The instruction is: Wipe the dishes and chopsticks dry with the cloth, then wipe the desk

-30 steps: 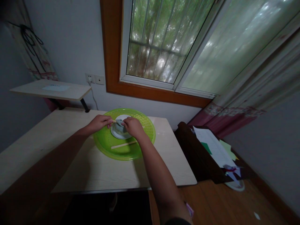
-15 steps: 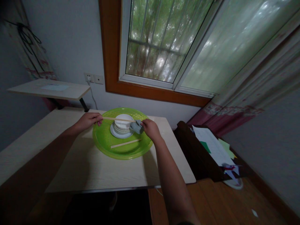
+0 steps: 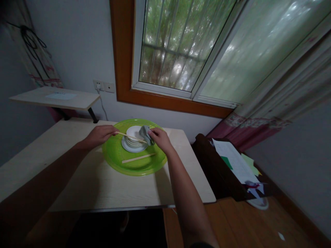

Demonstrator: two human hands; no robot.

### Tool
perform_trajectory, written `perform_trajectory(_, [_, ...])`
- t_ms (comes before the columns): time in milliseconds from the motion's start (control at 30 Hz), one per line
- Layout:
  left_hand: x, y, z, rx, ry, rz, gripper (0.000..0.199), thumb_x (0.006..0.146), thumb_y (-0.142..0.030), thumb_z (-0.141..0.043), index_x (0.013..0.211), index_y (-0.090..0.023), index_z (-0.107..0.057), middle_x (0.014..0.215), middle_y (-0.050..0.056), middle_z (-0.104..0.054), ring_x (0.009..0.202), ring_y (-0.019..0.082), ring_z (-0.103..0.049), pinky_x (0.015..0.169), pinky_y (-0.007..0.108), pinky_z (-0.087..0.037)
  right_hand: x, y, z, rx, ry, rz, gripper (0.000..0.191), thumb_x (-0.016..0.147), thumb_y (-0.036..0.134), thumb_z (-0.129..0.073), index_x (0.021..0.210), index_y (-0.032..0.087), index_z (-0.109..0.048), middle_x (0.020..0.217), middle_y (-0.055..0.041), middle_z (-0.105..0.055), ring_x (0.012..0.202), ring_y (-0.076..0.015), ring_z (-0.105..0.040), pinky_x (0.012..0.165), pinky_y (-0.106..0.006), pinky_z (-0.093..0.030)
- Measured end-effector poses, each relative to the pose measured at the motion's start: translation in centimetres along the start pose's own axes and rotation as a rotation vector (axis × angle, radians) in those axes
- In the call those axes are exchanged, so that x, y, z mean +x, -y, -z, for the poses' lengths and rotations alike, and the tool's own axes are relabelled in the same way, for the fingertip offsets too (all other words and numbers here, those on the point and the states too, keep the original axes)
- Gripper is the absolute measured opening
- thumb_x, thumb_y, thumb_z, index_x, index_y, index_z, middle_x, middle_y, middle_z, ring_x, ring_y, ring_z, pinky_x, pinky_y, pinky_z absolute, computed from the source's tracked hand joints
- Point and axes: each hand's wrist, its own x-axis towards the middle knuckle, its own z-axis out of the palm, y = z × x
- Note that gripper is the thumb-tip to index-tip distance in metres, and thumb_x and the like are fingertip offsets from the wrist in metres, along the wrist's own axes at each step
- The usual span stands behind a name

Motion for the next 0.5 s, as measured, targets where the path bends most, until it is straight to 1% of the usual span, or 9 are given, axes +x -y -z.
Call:
perform_trajectory(67, [0.3,-0.6,-0.3,0.030,-0.022,-0.044,0.036,0.102,-0.041,-0.049,0.106,-0.022,-0.079,0.111,0.009,-0.079,0.106,0.024,-0.072,0.096,0.033,-0.052,0.2,1.2,-0.9,0.005,0.141,0.026,0.031,0.100,0.045,-0.062,0.105,0.019,-0.080,0.108,-0.0075,-0.078,0.100,-0.0216,-0.071,0.091,-0.032,-0.054])
perform_trajectory(133, [0.6,-1.0,-0.5,0.067,-0.051,-0.084,0.035,0.103,-0.039,-0.049,0.108,-0.023,-0.079,0.112,0.010,-0.079,0.107,0.023,-0.072,0.097,0.032,-0.053,0.3,2.1,-1.5,0.025,0.272,0.018,0.030,0.101,0.042,-0.062,0.109,0.019,-0.080,0.111,-0.0068,-0.079,0.101,-0.0216,-0.072,0.094,-0.033,-0.054])
perform_trajectory(167, [0.6,-1.1,-0.6,0.082,-0.062,-0.104,0.035,0.103,-0.038,-0.048,0.108,-0.023,-0.079,0.112,0.010,-0.079,0.108,0.023,-0.072,0.097,0.032,-0.053,0.4,2.4,-1.7,0.036,0.323,0.009,0.030,0.101,0.042,-0.062,0.110,0.019,-0.080,0.110,-0.0062,-0.079,0.101,-0.0216,-0.072,0.093,-0.032,-0.054])
perform_trajectory(233, [0.7,-1.3,-0.7,0.097,-0.072,-0.135,0.035,0.103,-0.036,-0.047,0.108,-0.023,-0.079,0.113,0.011,-0.079,0.109,0.023,-0.072,0.098,0.033,-0.053,0.4,2.7,-2.0,0.054,0.385,-0.015,0.031,0.101,0.043,-0.062,0.110,0.018,-0.080,0.106,-0.0049,-0.080,0.099,-0.0214,-0.072,0.091,-0.031,-0.054])
perform_trajectory(300, [0.8,-1.4,-0.8,0.092,-0.069,-0.137,0.036,0.104,-0.035,-0.045,0.108,-0.023,-0.078,0.114,0.012,-0.078,0.110,0.023,-0.071,0.100,0.033,-0.053,0.5,2.6,-2.1,0.068,0.407,-0.027,0.031,0.101,0.043,-0.063,0.106,0.017,-0.079,0.102,-0.0044,-0.079,0.095,-0.0205,-0.072,0.087,-0.028,-0.054])
perform_trajectory(367, [0.9,-1.4,-0.9,0.073,-0.058,-0.110,0.036,0.104,-0.036,-0.045,0.109,-0.022,-0.078,0.115,0.012,-0.078,0.111,0.024,-0.071,0.100,0.034,-0.053,0.5,2.4,-2.2,0.083,0.406,-0.018,0.028,0.100,0.040,-0.064,0.104,0.016,-0.078,0.101,-0.0049,-0.078,0.093,-0.0196,-0.071,0.085,-0.027,-0.053])
perform_trajectory(500, [1.1,-1.4,-1.3,-0.025,-0.030,-0.021,0.039,0.104,-0.045,-0.048,0.118,-0.021,-0.075,0.121,0.012,-0.077,0.114,0.026,-0.070,0.100,0.036,-0.051,0.5,2.0,-2.3,0.056,0.339,0.027,0.019,0.100,0.030,-0.064,0.105,0.016,-0.076,0.104,-0.0061,-0.077,0.095,-0.0193,-0.070,0.086,-0.027,-0.052])
